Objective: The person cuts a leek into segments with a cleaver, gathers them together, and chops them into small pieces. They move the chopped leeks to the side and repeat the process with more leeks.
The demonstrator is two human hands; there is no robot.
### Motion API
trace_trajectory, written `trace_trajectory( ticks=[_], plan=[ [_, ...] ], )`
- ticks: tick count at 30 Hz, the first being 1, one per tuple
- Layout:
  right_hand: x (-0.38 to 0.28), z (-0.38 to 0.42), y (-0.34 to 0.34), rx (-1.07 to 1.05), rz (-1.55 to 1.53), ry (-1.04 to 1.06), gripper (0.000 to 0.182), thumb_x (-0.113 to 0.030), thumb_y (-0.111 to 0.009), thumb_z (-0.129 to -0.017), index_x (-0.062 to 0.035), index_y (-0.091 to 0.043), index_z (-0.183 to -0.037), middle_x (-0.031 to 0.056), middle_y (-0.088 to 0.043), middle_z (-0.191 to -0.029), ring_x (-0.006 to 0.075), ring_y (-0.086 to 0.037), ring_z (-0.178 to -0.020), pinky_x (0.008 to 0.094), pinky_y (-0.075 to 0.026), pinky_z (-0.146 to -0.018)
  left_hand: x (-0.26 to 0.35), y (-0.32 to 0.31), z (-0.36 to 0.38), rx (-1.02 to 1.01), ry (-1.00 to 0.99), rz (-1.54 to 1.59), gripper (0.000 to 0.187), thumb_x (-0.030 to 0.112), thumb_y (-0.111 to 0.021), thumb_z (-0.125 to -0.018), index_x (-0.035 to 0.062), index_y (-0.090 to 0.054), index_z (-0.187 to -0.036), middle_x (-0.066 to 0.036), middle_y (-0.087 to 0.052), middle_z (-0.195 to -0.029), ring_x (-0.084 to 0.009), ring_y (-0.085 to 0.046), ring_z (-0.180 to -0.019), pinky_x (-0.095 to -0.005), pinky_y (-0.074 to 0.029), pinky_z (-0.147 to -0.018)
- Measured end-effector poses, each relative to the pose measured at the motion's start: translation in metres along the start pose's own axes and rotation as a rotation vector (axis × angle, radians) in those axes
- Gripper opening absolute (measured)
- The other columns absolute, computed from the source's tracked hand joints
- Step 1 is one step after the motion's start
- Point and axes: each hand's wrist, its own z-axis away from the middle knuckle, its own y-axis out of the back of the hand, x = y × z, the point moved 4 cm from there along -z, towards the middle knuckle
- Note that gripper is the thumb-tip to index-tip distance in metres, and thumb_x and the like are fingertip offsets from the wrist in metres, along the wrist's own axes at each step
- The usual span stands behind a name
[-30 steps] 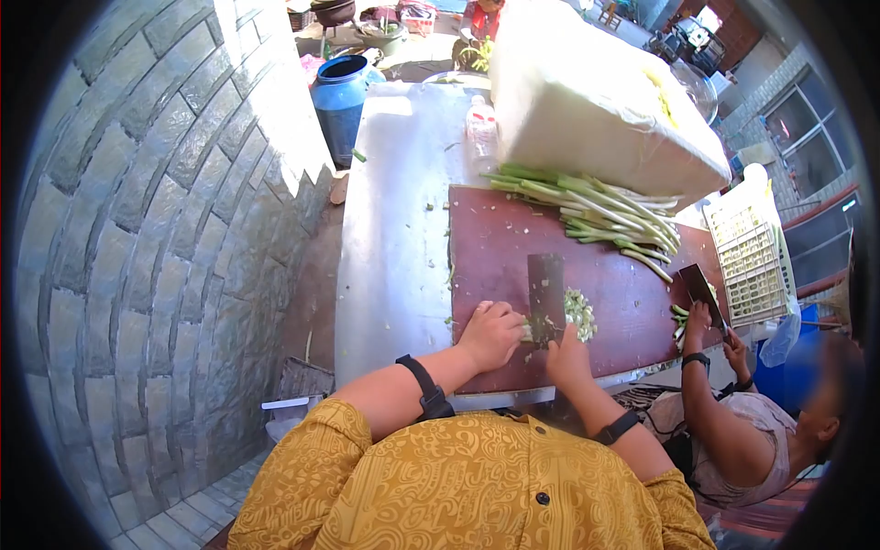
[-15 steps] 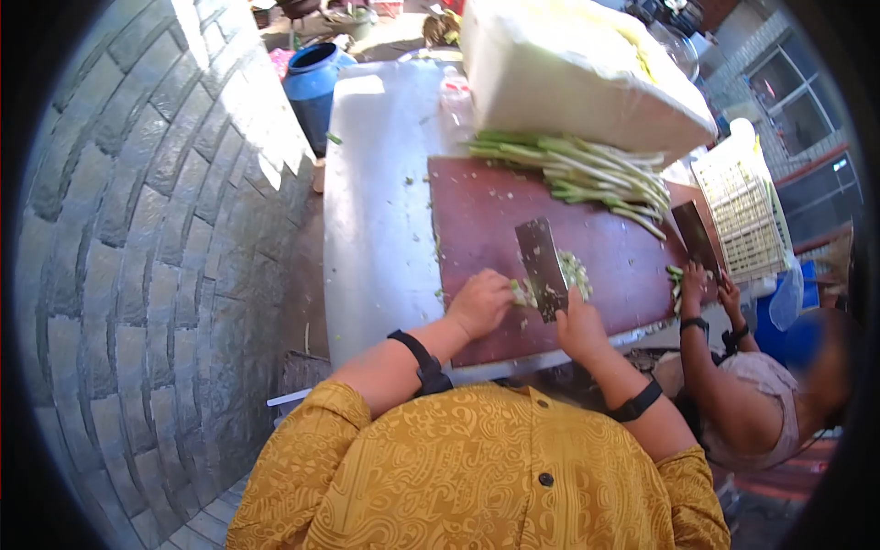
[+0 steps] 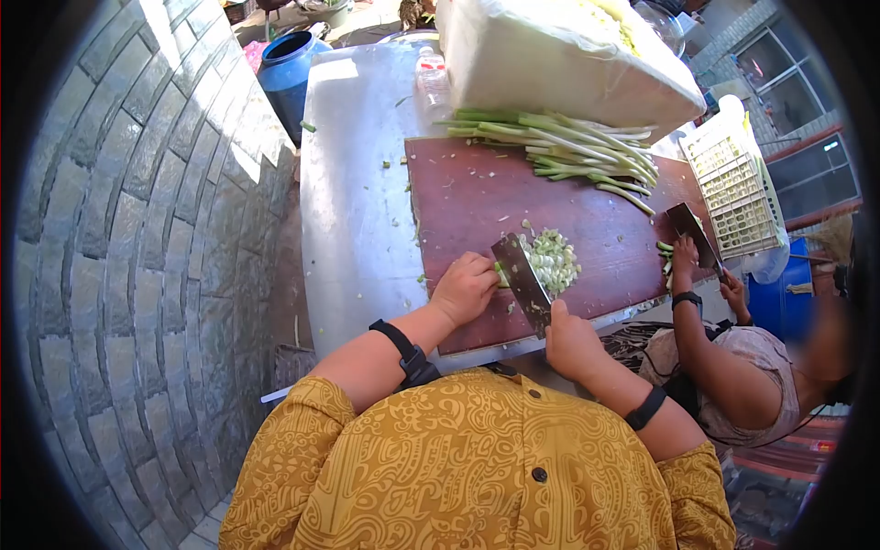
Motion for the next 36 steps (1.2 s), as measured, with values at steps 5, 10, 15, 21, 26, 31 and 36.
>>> trace_trajectory(
  ticks=[5, 10, 15, 21, 26, 31, 36],
  plan=[
    [-0.005, -0.012, -0.004, -0.023, 0.069, 0.018, 0.028, -0.003, -0.052, -0.078, 0.0046, -0.037, -0.101, 0.0267, -0.061, -0.071, 0.0451, -0.062, -0.068, 0.0521, -0.05, -0.063, 0.001, 0.0, 0.0, 0.0, 0.016, -0.003, 0.012, 0.004, -0.067, -0.069, 0.0045, -0.064, -0.08, -0.009, -0.058, -0.09, -0.0289, -0.055, -0.091, -0.037, -0.047, -0.081],
    [-0.009, -0.058, -0.023, 0.132, -0.03, -0.001, 0.034, -0.007, -0.054, -0.08, 0.0045, -0.037, -0.107, 0.0276, -0.061, -0.072, 0.045, -0.062, -0.069, 0.0527, -0.049, -0.064, 0.001, -0.002, 0.0, -0.015, 0.022, 0.008, 0.012, 0.004, -0.067, -0.069, 0.0043, -0.064, -0.081, -0.009, -0.057, -0.09, -0.0288, -0.055, -0.091, -0.0371, -0.047, -0.082],
    [0.016, -0.07, -0.033, 0.366, -0.276, -0.007, 0.034, -0.012, -0.054, -0.086, 0.0059, -0.038, -0.109, 0.0292, -0.06, -0.072, 0.0482, -0.059, -0.07, 0.0553, -0.046, -0.063, 0.007, 0.006, -0.001, 0.019, 0.04, 0.037, 0.011, 0.003, -0.067, -0.068, 0.0038, -0.063, -0.079, -0.01, -0.057, -0.09, -0.0288, -0.055, -0.091, -0.0373, -0.047, -0.081],
    [-0.008, -0.033, 0.003, 0.175, -0.13, 0.032, 0.029, -0.011, -0.053, -0.085, 0.0041, -0.038, -0.105, 0.0291, -0.059, -0.07, 0.0499, -0.057, -0.068, 0.0563, -0.045, -0.063, 0.001, 0.001, 0.0, 0.029, 0.024, 0.0, 0.01, 0.003, -0.066, -0.069, 0.0041, -0.064, -0.079, -0.009, -0.058, -0.091, -0.0287, -0.055, -0.09, -0.0366, -0.047, -0.081],
    [-0.007, -0.027, -0.004, 0.064, -0.073, 0.036, 0.026, -0.009, -0.053, -0.085, 0.0017, -0.036, -0.102, 0.0297, -0.058, -0.07, 0.0511, -0.056, -0.068, 0.0581, -0.044, -0.063, -0.002, -0.001, 0.001, 0.02, 0.026, 0.027, 0.012, 0.003, -0.066, -0.068, 0.0046, -0.064, -0.08, -0.009, -0.058, -0.091, -0.0288, -0.055, -0.09, -0.0365, -0.048, -0.081],
    [-0.017, -0.046, -0.009, 0.063, 0.01, 0.051, 0.027, -0.004, -0.054, -0.077, 0.0031, -0.038, -0.098, 0.0273, -0.061, -0.069, 0.0453, -0.061, -0.067, 0.0534, -0.048, -0.061, -0.002, -0.003, 0.002, -0.008, 0.035, 0.017, 0.012, 0.003, -0.065, -0.068, 0.0049, -0.063, -0.079, -0.009, -0.058, -0.091, -0.0291, -0.055, -0.09, -0.0365, -0.048, -0.08],
    [-0.013, -0.072, -0.03, 0.211, -0.141, -0.02, 0.029, -0.006, -0.055, -0.08, 0.003, -0.039, -0.103, 0.0291, -0.06, -0.071, 0.0471, -0.06, -0.069, 0.0537, -0.048, -0.061, -0.005, -0.002, 0.002, 0.009, 0.02, 0.061, 0.013, 0.001, -0.066, -0.067, 0.005, -0.063, -0.079, -0.009, -0.058, -0.09, -0.0295, -0.055, -0.089, -0.0366, -0.047, -0.081]
  ],
)
